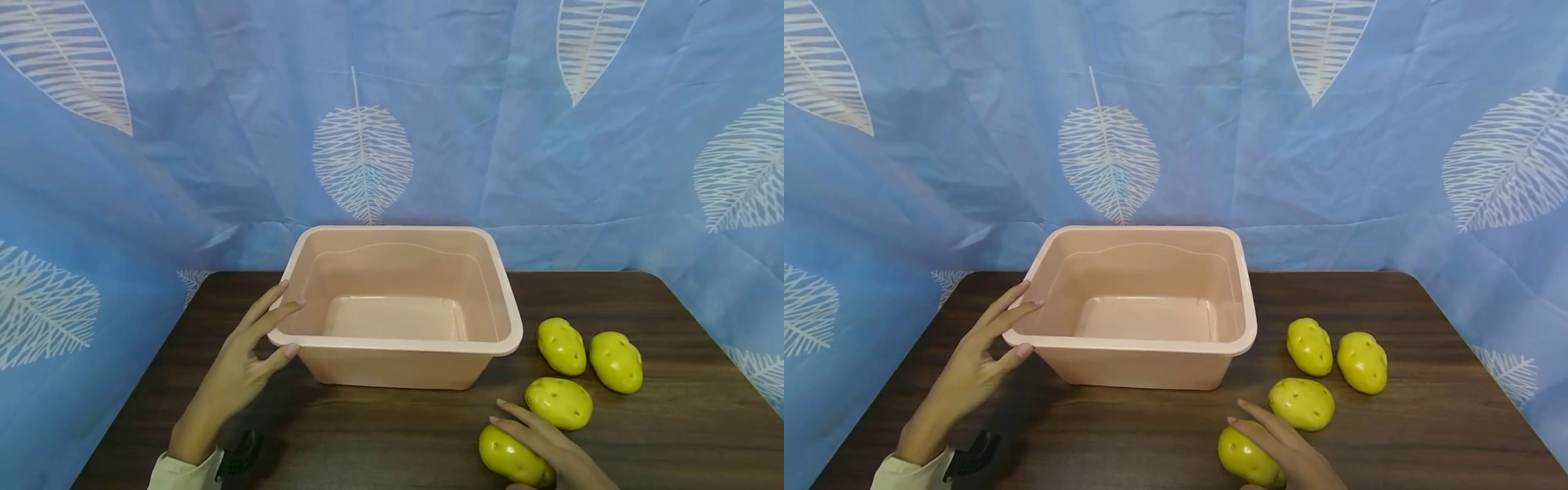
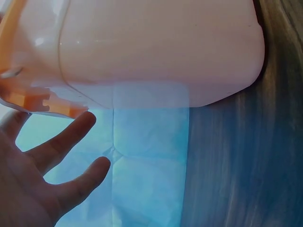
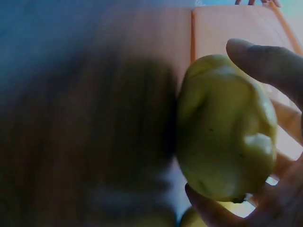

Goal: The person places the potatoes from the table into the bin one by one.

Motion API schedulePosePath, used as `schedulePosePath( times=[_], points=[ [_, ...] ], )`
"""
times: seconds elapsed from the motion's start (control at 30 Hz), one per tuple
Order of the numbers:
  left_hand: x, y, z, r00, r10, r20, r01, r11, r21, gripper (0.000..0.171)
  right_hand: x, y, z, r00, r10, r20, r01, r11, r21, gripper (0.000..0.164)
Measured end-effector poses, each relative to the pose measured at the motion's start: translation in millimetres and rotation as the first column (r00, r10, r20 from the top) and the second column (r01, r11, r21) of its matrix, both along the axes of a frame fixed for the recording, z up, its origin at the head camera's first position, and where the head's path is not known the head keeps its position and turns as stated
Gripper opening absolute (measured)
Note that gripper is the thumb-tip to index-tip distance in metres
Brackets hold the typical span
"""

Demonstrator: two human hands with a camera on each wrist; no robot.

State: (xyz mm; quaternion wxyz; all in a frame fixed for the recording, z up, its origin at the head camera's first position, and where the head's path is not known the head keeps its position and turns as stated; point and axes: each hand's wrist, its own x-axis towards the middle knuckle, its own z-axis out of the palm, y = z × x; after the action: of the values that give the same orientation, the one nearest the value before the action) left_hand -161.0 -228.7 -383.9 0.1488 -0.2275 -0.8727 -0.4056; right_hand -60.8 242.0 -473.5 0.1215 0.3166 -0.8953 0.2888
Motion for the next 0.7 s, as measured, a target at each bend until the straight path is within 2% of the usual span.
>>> schedulePosePath(
  times=[0.2,0.3,0.53,0.7],
  points=[
    [-1.2,0.3,-0.4,1.000,-0.003,0.023,0.003,1.000,0.020,0.060,-3.6,1.0,-6.5,0.996,0.089,0.000,-0.089,0.989,-0.118,0.085],
    [-1.0,0.6,-0.3,0.999,-0.003,0.036,0.002,1.000,0.026,0.059,-5.4,2.2,-9.7,0.994,0.108,0.002,-0.106,0.983,-0.147,0.087],
    [-2.1,1.2,-0.4,0.998,-0.012,0.061,0.008,0.998,0.054,0.058,-9.1,6.4,-15.1,0.988,0.132,0.082,-0.115,0.976,-0.184,0.090],
    [-5.2,-0.8,-6.8,0.998,-0.035,0.055,0.028,0.991,0.129,0.056,-8.7,5.0,-14.3,0.978,0.152,0.143,-0.116,0.966,-0.231,0.090]
  ],
)
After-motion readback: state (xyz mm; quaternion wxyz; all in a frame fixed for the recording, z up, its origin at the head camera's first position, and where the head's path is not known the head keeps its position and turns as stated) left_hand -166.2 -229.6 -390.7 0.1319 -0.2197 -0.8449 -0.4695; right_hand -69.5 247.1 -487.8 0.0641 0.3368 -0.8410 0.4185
